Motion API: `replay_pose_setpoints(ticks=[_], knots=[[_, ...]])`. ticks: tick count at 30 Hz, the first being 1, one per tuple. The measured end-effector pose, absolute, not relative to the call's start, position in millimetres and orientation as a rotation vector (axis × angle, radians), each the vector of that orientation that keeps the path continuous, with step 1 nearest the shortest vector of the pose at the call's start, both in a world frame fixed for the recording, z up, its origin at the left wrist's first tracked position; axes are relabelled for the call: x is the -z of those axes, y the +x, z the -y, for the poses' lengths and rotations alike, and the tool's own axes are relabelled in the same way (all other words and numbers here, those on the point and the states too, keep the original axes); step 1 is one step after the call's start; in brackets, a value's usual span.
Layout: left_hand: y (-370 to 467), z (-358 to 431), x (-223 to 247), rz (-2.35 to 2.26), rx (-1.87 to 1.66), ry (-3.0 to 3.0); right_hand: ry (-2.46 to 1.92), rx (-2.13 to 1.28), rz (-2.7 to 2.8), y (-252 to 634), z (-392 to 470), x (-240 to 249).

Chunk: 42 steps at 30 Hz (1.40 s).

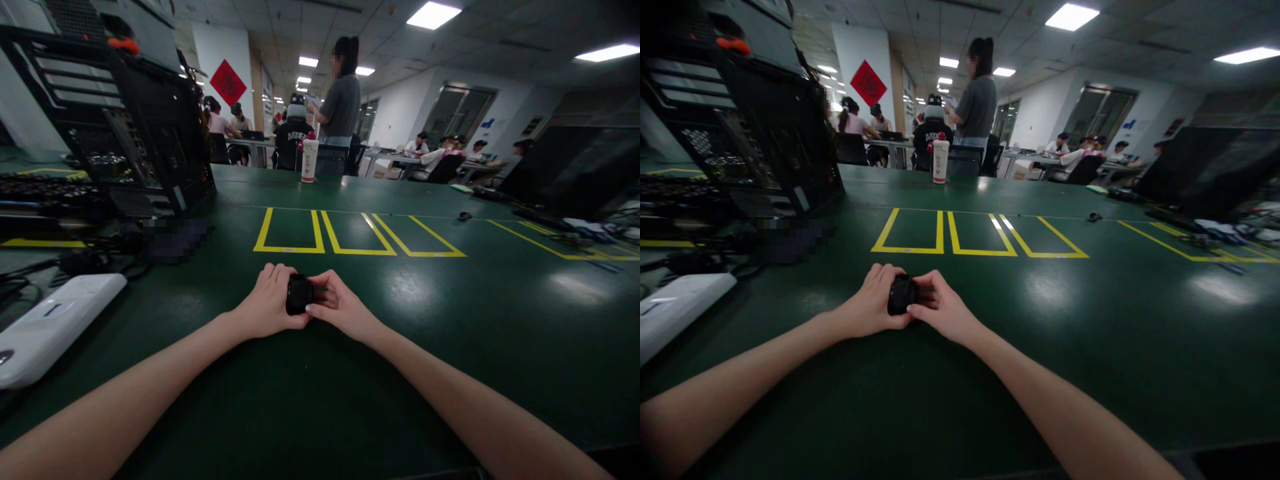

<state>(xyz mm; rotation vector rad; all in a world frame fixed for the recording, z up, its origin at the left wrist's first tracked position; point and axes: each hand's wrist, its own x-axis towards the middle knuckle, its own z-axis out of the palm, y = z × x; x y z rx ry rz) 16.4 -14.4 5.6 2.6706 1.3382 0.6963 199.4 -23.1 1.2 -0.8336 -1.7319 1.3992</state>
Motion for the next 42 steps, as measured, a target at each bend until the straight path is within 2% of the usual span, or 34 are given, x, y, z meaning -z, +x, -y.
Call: replay_pose_setpoints(ticks=[9,18,29,42], knots=[[15,15,-6,-1.329,-0.708,2.641,-0.947,-1.222,1.825,197,25,-5],[15,16,-7,-1.315,-0.688,2.656,-0.897,-1.331,1.829,199,30,-10],[16,15,-7,-1.327,-0.708,2.666,-0.935,-1.17,1.83,197,22,1],[15,15,-9,-1.321,-0.688,2.64,-0.912,-1.252,1.849,199,28,-6]])
